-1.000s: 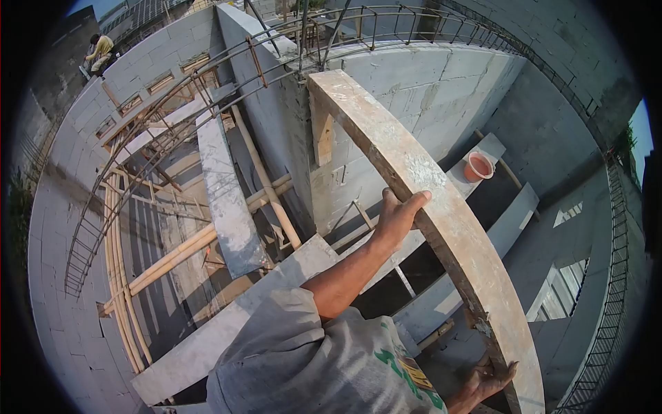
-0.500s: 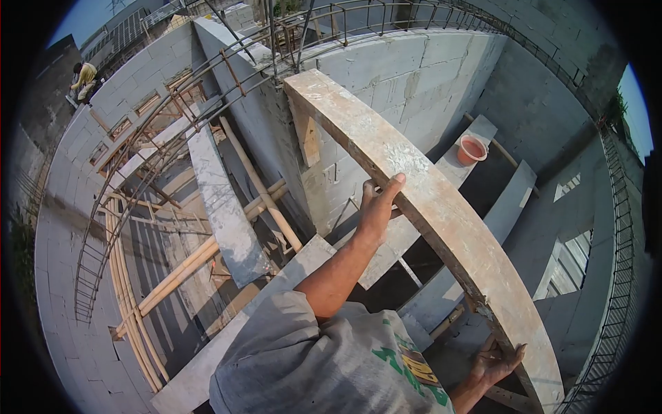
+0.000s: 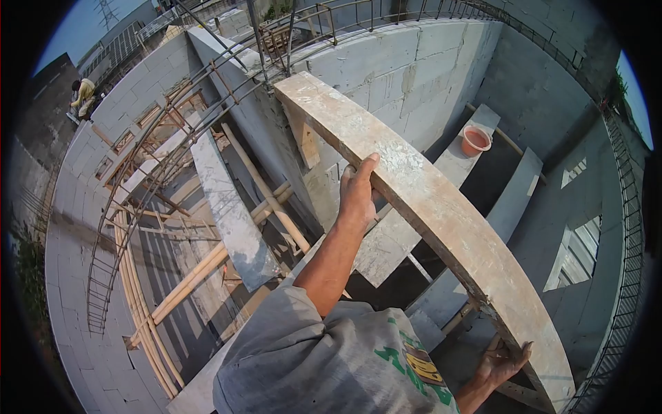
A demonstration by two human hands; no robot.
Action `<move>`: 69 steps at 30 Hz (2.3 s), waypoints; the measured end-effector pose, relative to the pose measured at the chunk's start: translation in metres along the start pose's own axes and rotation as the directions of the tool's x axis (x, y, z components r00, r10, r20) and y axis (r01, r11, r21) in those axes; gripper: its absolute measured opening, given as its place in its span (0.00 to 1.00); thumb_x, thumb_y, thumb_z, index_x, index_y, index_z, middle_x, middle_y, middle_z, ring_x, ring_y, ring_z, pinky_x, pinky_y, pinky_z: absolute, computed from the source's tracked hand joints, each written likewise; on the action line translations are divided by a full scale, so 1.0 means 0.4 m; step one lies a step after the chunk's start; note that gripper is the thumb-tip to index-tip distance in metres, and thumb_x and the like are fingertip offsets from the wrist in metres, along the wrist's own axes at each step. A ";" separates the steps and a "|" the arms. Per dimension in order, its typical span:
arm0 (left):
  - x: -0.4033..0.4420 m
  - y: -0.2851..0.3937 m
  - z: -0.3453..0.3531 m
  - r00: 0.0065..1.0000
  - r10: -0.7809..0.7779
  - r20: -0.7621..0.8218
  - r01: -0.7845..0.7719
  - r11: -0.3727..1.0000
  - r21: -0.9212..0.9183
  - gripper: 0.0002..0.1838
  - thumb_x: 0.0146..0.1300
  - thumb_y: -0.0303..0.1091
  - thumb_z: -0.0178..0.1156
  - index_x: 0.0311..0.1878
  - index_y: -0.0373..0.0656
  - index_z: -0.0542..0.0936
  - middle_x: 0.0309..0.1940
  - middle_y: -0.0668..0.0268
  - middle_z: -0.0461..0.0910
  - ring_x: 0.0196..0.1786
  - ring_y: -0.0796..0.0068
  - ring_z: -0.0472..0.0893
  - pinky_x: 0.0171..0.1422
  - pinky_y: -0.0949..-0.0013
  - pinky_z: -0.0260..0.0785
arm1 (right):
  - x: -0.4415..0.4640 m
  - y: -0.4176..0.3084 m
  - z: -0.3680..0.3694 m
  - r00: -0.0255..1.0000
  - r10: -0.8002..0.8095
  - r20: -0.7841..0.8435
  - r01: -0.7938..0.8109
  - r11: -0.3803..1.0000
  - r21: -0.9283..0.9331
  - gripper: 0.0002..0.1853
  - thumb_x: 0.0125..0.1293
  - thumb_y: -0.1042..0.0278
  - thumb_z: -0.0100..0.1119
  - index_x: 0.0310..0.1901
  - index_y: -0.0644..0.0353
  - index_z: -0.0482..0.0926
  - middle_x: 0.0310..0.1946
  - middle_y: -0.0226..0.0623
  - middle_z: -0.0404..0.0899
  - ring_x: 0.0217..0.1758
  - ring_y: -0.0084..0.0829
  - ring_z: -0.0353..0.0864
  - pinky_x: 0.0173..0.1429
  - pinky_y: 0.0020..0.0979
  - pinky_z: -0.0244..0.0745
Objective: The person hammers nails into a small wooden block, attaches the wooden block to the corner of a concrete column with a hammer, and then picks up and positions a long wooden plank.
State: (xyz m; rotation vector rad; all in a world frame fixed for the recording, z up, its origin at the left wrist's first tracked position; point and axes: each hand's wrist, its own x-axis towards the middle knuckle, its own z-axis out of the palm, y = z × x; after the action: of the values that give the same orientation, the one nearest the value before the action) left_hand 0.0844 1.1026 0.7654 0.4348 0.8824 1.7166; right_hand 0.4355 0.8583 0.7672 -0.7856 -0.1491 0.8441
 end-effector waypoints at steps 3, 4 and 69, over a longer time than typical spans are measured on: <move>-0.001 0.012 0.007 0.999 0.008 0.035 -0.008 1.000 0.000 0.31 0.60 0.43 0.63 0.59 0.32 0.67 0.50 0.56 0.73 0.49 0.67 0.79 0.52 0.63 0.76 | -0.001 0.006 -0.004 0.999 -0.011 -0.033 0.011 1.000 -0.010 0.26 0.61 0.56 0.66 0.54 0.65 0.73 0.51 0.49 0.78 0.54 0.39 0.79 0.57 0.41 0.79; 0.001 0.005 0.005 1.000 0.017 0.005 -0.017 0.999 0.032 0.28 0.61 0.43 0.62 0.58 0.33 0.69 0.49 0.57 0.75 0.48 0.67 0.80 0.51 0.63 0.77 | -0.002 0.006 -0.005 0.999 -0.013 -0.034 0.013 1.000 -0.001 0.25 0.61 0.57 0.65 0.53 0.65 0.74 0.50 0.49 0.78 0.54 0.39 0.79 0.57 0.41 0.79; 0.591 0.346 -0.217 0.953 0.211 -0.215 -0.170 0.966 0.195 0.26 0.57 0.40 0.63 0.54 0.32 0.74 0.46 0.54 0.79 0.44 0.60 0.82 0.49 0.60 0.74 | -0.013 0.072 0.135 0.967 -0.199 -0.162 0.164 0.964 -0.207 0.24 0.61 0.54 0.63 0.51 0.64 0.75 0.48 0.45 0.79 0.49 0.39 0.79 0.52 0.40 0.78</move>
State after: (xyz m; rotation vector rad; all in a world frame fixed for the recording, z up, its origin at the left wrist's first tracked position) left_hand -0.1433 1.2773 0.7776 0.4519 1.2020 1.9026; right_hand 0.3919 0.8967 0.7871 -1.0104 -0.1401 0.5853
